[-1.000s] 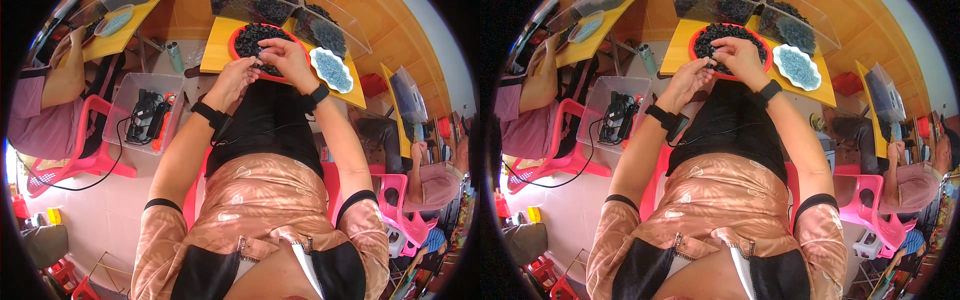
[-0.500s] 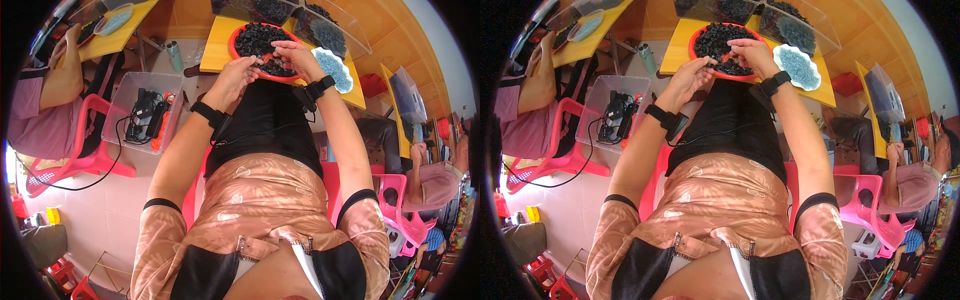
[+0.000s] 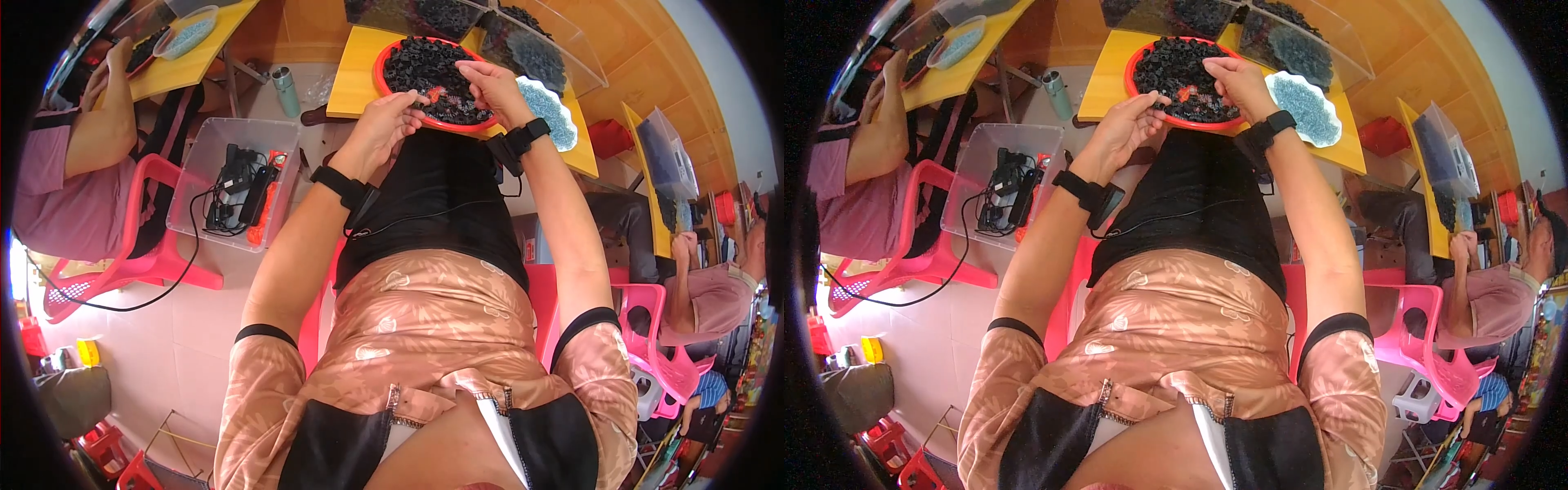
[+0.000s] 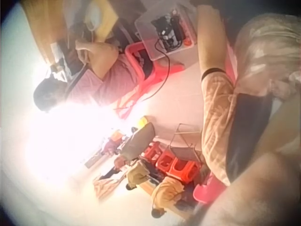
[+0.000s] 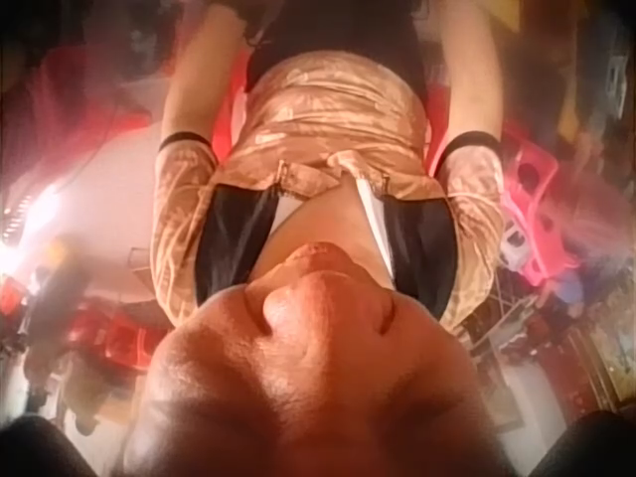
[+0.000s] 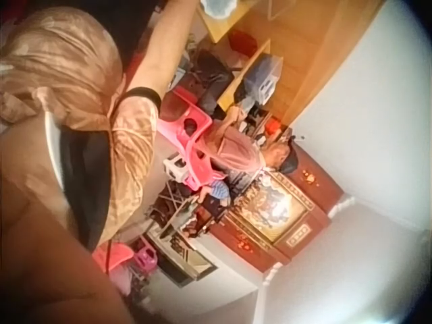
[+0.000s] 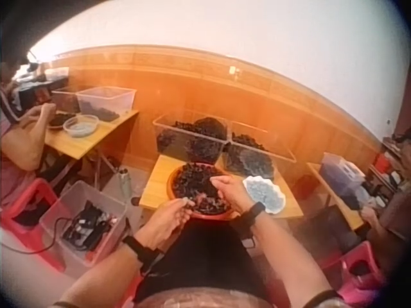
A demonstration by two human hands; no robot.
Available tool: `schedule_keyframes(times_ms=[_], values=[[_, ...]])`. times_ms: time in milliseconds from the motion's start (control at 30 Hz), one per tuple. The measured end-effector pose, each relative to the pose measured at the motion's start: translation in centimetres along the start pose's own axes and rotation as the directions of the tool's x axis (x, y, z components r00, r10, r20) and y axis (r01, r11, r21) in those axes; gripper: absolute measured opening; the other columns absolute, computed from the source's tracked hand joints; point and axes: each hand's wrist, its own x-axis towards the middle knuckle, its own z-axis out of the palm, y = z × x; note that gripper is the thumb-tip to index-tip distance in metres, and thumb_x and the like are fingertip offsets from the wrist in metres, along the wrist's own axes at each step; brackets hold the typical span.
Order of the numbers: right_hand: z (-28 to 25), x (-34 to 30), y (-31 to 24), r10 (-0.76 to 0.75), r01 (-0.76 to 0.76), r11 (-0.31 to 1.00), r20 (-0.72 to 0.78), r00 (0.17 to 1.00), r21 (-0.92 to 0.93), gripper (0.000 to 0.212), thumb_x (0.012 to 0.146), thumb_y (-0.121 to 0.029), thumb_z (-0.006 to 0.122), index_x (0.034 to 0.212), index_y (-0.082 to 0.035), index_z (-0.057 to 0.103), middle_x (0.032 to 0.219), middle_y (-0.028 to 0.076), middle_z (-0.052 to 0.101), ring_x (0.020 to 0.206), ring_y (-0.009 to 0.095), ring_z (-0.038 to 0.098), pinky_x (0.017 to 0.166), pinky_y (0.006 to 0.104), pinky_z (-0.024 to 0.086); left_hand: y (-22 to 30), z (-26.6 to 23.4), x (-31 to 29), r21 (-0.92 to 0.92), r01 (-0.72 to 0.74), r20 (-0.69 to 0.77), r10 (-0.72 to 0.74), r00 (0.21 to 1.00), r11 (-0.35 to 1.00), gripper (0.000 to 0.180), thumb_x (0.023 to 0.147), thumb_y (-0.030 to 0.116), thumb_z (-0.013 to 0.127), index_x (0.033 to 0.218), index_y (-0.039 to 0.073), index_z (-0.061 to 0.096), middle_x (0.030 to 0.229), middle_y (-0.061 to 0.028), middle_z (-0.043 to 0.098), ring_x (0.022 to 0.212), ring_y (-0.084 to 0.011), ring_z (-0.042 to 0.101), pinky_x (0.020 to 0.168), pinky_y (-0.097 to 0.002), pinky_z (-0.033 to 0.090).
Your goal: The person assembles small plastic parts by repeatedly picking components from trays on the table and fitting them together by hand.
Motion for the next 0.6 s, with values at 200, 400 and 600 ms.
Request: schedule_keyframes(times_ms=[200,400,600], values=[[0.9,-1.6,-1.1,-0.124,0.128,0.984,0.038,0.992,-0.124,0.018,0.086,-0.021,0.060,0.098,-0.008,0.066,0.060,-0.007,0.050,0.047,0.000,0.037,0.041,0.0165,0.027,0.1,-0.1,0.0,0.002,0.004,-0.004,-0.004,1.000,1.000,0.021,0.090,0.022,0.052,0.091,0.003,0.063,0.072,-0.0018,0.058,0.063,-0.0079,0.054,0.059,-0.0182,0.044],[3.1,-4.0,-1.2,-0.263,0.329,0.909,0.259,0.929,-0.257,0.021,0.084,-0.015,0.061,0.100,-0.001,0.065,0.083,0.003,0.066,0.075,0.006,0.058,0.071,0.0204,0.046,0.0,-0.4,-0.1,0.001,-0.011,0.022,0.011,1.000,1.000,0.021,0.090,0.023,0.052,0.091,0.004,0.062,0.073,-0.0017,0.058,0.065,-0.0083,0.054,0.060,-0.0184,0.043],[3.6,-4.2,-0.8,-0.402,0.433,0.872,0.173,0.899,-0.227,0.021,0.080,-0.017,0.063,0.090,0.001,0.067,0.072,0.005,0.065,0.066,0.008,0.059,0.063,0.0215,0.046,0.2,0.0,-0.4,0.061,-0.019,0.090,0.014,0.996,0.998,0.021,0.090,0.023,0.052,0.093,0.004,0.061,0.076,-0.0031,0.059,0.066,-0.0085,0.054,0.061,-0.0186,0.043]])
